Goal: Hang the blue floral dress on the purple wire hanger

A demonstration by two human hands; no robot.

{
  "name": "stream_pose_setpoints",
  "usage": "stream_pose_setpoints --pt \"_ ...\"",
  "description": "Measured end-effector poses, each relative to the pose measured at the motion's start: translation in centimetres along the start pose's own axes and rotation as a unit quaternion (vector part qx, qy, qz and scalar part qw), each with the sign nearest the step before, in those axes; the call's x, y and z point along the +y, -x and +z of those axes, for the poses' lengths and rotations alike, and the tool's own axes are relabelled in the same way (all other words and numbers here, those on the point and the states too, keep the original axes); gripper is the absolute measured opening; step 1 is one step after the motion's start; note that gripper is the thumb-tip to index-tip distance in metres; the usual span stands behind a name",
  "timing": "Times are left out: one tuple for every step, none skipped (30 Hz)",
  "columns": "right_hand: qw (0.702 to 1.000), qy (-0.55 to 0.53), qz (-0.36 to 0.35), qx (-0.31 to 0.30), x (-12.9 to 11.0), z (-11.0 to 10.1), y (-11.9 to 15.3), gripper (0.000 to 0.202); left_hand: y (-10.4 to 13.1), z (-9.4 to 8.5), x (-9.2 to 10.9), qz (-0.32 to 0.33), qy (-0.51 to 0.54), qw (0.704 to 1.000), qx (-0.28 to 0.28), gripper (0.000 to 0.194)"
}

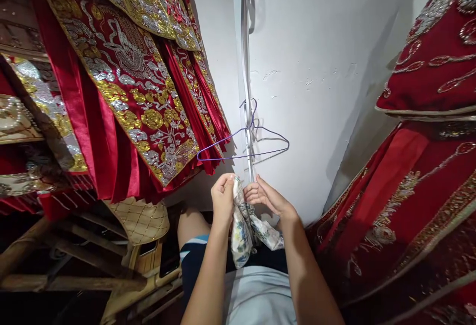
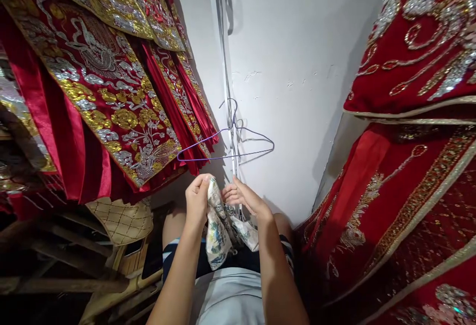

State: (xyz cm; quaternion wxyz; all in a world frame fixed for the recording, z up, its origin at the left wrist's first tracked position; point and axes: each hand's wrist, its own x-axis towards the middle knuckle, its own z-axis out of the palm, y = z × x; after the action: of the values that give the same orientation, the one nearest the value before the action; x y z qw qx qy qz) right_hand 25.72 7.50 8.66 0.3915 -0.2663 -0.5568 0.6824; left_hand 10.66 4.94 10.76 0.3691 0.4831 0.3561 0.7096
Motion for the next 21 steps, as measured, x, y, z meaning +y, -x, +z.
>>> stream_pose_setpoints --pt "0.999 0.002 -0.037 0.003 -0.6 0.2 0.2 0.065 0.0 -0.3 0.2 0.010 -0.008 1.000 0.011 0.033" --pt "0.997 0.005 -0.073 -0.003 -1.2 0.5 0.3 0.059 0.1 -0.5 0.4 0.018 -0.014 1.000 0.016 0.033" --pt "0.995 0.013 -0.100 -0.015 -1.7 0.9 0.5 0.051 0.3 -0.6 0.6 0.026 -0.018 0.999 0.019 0.034" --pt "0.993 0.030 -0.115 -0.028 -2.0 1.3 0.6 0.042 0.5 -0.5 0.8 0.034 -0.021 0.999 0.019 0.034" --pt "0.991 0.052 -0.119 -0.039 -2.2 1.8 0.7 0.036 0.6 -0.4 1.0 0.042 -0.025 0.999 0.016 0.034" --pt "0.989 0.075 -0.115 -0.047 -2.3 2.4 0.7 0.033 0.8 -0.3 1.3 0.049 -0.031 0.998 0.010 0.033" --pt "0.989 0.093 -0.104 -0.056 -2.3 3.0 0.7 0.031 0.9 -0.2 1.5 0.055 -0.040 0.998 0.001 0.033" --pt "0.989 0.102 -0.091 -0.063 -2.1 3.5 0.7 0.029 0.8 -0.3 1.8 0.060 -0.051 0.997 -0.009 0.033" --pt "0.990 0.101 -0.076 -0.068 -2.0 4.1 0.7 0.025 0.7 -0.6 1.9 0.062 -0.059 0.996 -0.021 0.032" --pt "0.991 0.091 -0.066 -0.069 -1.9 4.6 0.6 0.020 0.6 -1.1 2.1 0.058 -0.063 0.996 -0.034 0.031" --pt "0.993 0.075 -0.061 -0.064 -1.8 5.0 0.5 0.016 0.4 -1.7 2.1 0.046 -0.059 0.996 -0.048 0.030" --pt "0.995 0.055 -0.062 -0.055 -1.8 5.4 0.5 0.014 0.3 -2.4 2.1 0.023 -0.046 0.997 -0.063 0.030" --pt "0.997 0.030 -0.068 -0.038 -1.9 5.7 0.4 0.015 0.4 -3.1 2.0 -0.007 -0.027 0.996 -0.084 0.031" --pt "0.997 0.000 -0.076 -0.014 -2.0 5.8 0.4 0.017 0.6 -3.8 1.8 -0.041 -0.010 0.993 -0.112 0.032" --pt "0.996 -0.033 -0.086 0.016 -2.2 5.8 0.4 0.019 1.1 -4.4 1.6 -0.073 -0.001 0.986 -0.151 0.034" --pt "0.992 -0.066 -0.097 0.047 -2.5 5.7 0.5 0.021 1.7 -5.0 1.4 -0.097 -0.005 0.975 -0.202 0.035" --pt "0.986 -0.097 -0.110 0.076 -2.7 5.4 0.6 0.022 2.4 -5.4 1.1 -0.110 -0.025 0.958 -0.262 0.034" --pt "0.980 -0.118 -0.122 0.100 -2.9 4.9 1.0 0.022 3.2 -5.9 0.7 -0.112 -0.061 0.937 -0.325 0.031" --pt "0.976 -0.129 -0.133 0.115 -3.1 4.3 1.4 0.021 3.9 -6.4 0.3 -0.107 -0.108 0.912 -0.380 0.028" --pt "0.975 -0.128 -0.139 0.120 -3.3 3.4 2.0 0.020 4.4 -7.1 -0.1 -0.098 -0.159 0.887 -0.422 0.026" --pt "0.975 -0.120 -0.141 0.121 -3.4 2.5 2.8 0.020 4.6 -7.9 -0.5 -0.086 -0.207 0.867 -0.446 0.026"
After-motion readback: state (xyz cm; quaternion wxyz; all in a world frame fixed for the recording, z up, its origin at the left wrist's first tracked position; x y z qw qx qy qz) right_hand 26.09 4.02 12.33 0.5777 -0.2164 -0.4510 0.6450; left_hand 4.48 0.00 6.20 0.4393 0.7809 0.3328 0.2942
